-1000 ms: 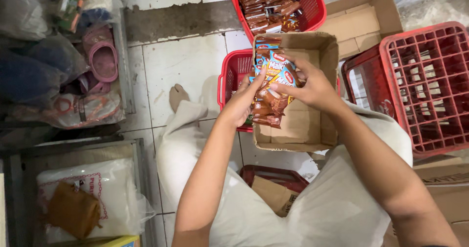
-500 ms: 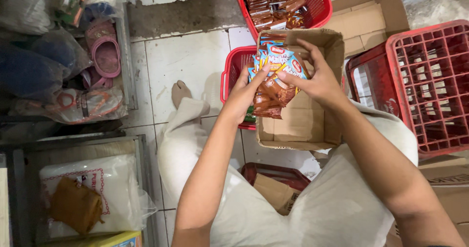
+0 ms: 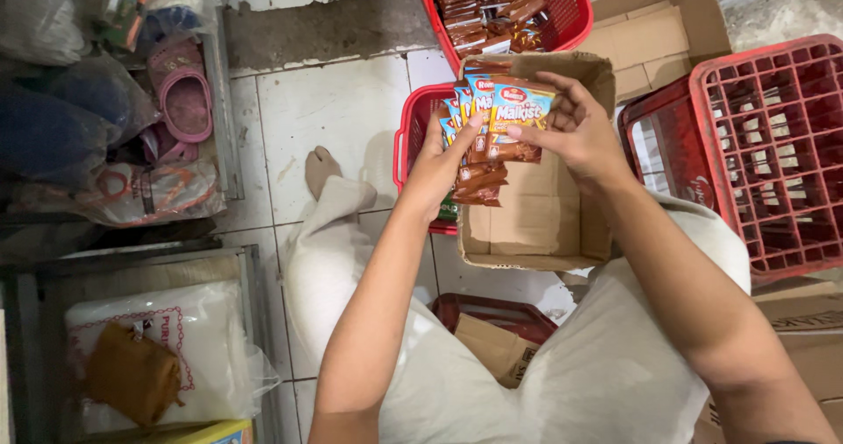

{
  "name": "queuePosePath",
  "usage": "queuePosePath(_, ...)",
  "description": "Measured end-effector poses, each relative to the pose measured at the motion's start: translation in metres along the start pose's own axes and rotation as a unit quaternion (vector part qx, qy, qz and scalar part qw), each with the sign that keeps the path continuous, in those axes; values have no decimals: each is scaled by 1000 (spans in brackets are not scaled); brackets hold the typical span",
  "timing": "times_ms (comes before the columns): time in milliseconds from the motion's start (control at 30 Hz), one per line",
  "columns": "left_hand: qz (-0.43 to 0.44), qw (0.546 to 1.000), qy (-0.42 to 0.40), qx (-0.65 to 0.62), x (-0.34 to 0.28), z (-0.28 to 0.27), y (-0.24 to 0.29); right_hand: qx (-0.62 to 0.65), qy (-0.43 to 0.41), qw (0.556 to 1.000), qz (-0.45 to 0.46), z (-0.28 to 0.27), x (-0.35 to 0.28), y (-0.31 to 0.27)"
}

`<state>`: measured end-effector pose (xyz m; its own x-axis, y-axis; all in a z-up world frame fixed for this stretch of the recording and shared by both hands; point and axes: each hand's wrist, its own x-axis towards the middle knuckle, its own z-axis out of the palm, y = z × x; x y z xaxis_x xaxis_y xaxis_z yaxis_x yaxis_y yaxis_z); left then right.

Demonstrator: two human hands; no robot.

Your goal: The person sorts through snacks and toothpaste in plastic baskets, then places individual snack packets into a cardboard box one by one to organize them.

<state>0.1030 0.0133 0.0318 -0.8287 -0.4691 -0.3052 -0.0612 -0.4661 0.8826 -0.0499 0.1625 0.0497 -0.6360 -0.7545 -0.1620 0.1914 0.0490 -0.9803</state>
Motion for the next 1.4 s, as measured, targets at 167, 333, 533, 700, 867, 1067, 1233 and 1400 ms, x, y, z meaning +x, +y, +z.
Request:
queuePosePath(167, 4, 999, -32, 6, 0, 2, -4, 50, 20, 996, 73, -2, 0, 4)
queuePosePath(333, -3, 998, -47, 37, 1, 0, -9, 117, -25, 988, 96, 5, -1, -2)
queuePosePath(533, -45, 997, -25, 64, -1, 2, -5, 116, -46, 985, 119, 5, -4, 0)
queuePosePath(700, 71, 997, -27, 0, 5, -1, -17, 135, -33, 985, 100, 1, -4, 13)
queuePosePath(867, 76, 994, -2, -74, 7, 7, -13, 155, 0, 983, 95, 7, -6, 8)
queuePosePath(1067, -3, 986, 49, -158, 13, 16, -16, 213, 4, 969, 123, 5, -9, -1)
queuePosePath(1233, -52, 977, -5, -206, 27, 8, -55, 240, 13, 966, 97, -1, -7, 5)
queuePosePath(1400, -164, 984, -5, -66, 18, 16, -32, 200, 65, 971, 116, -8, -2, 9)
